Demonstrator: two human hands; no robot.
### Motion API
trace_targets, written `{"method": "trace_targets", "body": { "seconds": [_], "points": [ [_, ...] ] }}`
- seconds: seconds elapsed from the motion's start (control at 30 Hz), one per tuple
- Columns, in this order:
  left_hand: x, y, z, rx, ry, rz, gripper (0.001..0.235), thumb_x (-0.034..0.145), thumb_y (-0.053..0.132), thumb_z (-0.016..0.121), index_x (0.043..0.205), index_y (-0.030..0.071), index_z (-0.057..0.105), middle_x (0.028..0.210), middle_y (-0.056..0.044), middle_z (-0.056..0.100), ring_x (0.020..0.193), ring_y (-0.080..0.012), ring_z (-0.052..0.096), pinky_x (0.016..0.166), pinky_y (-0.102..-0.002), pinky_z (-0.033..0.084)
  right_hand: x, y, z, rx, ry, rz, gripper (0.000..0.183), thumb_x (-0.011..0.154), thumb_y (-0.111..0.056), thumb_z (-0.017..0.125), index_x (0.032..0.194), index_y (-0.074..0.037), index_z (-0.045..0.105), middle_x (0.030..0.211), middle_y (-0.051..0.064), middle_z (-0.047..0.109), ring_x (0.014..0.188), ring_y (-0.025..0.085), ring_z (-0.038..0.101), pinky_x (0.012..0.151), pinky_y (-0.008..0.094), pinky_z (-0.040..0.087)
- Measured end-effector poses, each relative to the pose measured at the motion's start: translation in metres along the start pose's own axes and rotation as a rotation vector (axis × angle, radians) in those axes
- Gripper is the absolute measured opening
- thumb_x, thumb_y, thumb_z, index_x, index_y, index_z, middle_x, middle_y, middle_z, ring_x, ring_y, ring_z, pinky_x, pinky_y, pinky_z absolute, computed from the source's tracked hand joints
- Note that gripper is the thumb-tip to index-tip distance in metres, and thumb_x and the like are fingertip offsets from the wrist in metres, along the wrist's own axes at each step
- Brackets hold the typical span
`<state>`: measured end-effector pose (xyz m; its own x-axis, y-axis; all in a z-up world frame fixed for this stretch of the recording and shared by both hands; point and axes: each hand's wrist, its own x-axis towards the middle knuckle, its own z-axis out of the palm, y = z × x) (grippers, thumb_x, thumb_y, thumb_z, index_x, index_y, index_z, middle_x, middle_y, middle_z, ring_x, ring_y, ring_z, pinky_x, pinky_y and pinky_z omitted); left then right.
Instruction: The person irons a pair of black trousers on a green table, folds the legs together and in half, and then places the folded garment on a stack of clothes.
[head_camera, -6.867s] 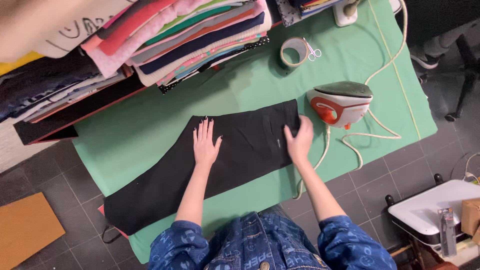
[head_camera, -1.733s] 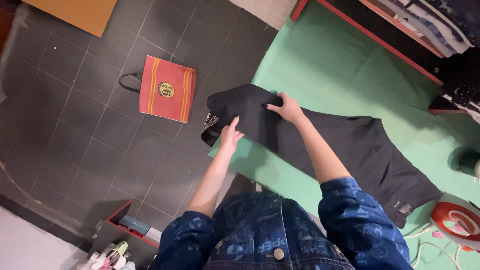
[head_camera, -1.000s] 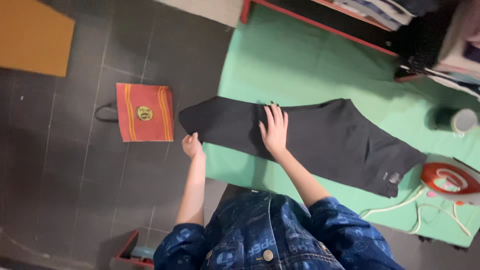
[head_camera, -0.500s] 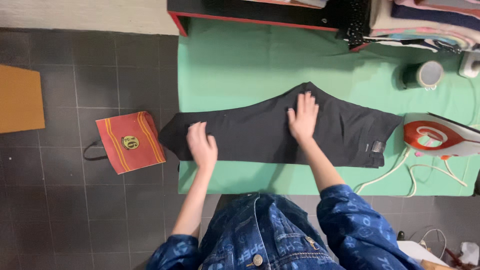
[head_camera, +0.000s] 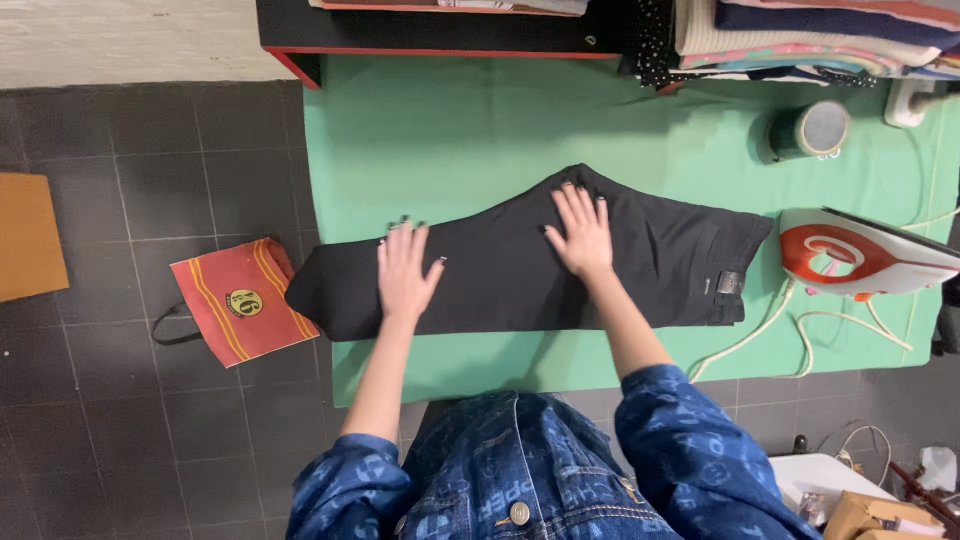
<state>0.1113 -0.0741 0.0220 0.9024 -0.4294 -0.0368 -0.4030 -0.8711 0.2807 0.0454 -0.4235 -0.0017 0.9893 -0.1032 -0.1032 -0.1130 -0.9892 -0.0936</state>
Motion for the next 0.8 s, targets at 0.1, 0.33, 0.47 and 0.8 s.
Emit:
{"method": "trace_targets", "body": {
  "seconds": [0.1,0.33,0.47,0.8],
  "points": [
    [-0.012,-0.037,-0.002,0.019,0.061,-0.122,0.071,0.095,0.050,0.063,0.155,0.019,0.041,0.162,-0.012,0.036,0.149,-0.0322,0.034,0.121,-0.053,0.026,-0.002,0.013,-0.007,0.021,-0.055,0.030,0.073,0.102,-0.060,0.040,0.164,-0.023,0.027,0.170,0.001,0.027,0.155,0.020,0.025,0.128,0.051,0.013],
    [-0.043,-0.089,-0.009,0.032,0.034,-0.460,0.067,0.103,0.054,0.050,0.160,0.024,0.032,0.167,-0.011,0.027,0.153,-0.0320,0.026,0.121,-0.063,0.016,-0.006,-0.062,-0.007,0.148,0.160,0.085,0.063,0.100,-0.016,0.058,0.157,-0.002,0.036,0.160,0.022,0.038,0.147,0.039,0.035,0.121,0.056,0.023],
    [-0.081,-0.106,-0.002,-0.223,0.176,-0.728,0.064,0.101,0.044,0.061,0.154,0.018,0.036,0.150,-0.014,0.042,0.137,-0.0332,0.048,0.113,-0.055,0.038,0.003,-0.125,0.006,0.212,0.183,-0.261,0.060,0.089,-0.020,0.071,0.144,-0.010,0.052,0.144,0.010,0.053,0.139,0.027,0.048,0.119,0.047,0.033],
    [-0.124,-0.143,0.015,-1.009,-0.216,-1.279,0.103,0.088,0.094,0.036,0.140,0.008,0.061,0.147,-0.017,0.055,0.143,-0.0301,0.046,0.118,-0.047,0.032,0.063,-0.224,0.029,0.217,-0.156,-0.269,0.067,0.086,-0.053,0.074,0.139,-0.017,0.051,0.124,0.005,0.056,0.121,0.025,0.058,0.116,0.049,0.035]
  ]
}}
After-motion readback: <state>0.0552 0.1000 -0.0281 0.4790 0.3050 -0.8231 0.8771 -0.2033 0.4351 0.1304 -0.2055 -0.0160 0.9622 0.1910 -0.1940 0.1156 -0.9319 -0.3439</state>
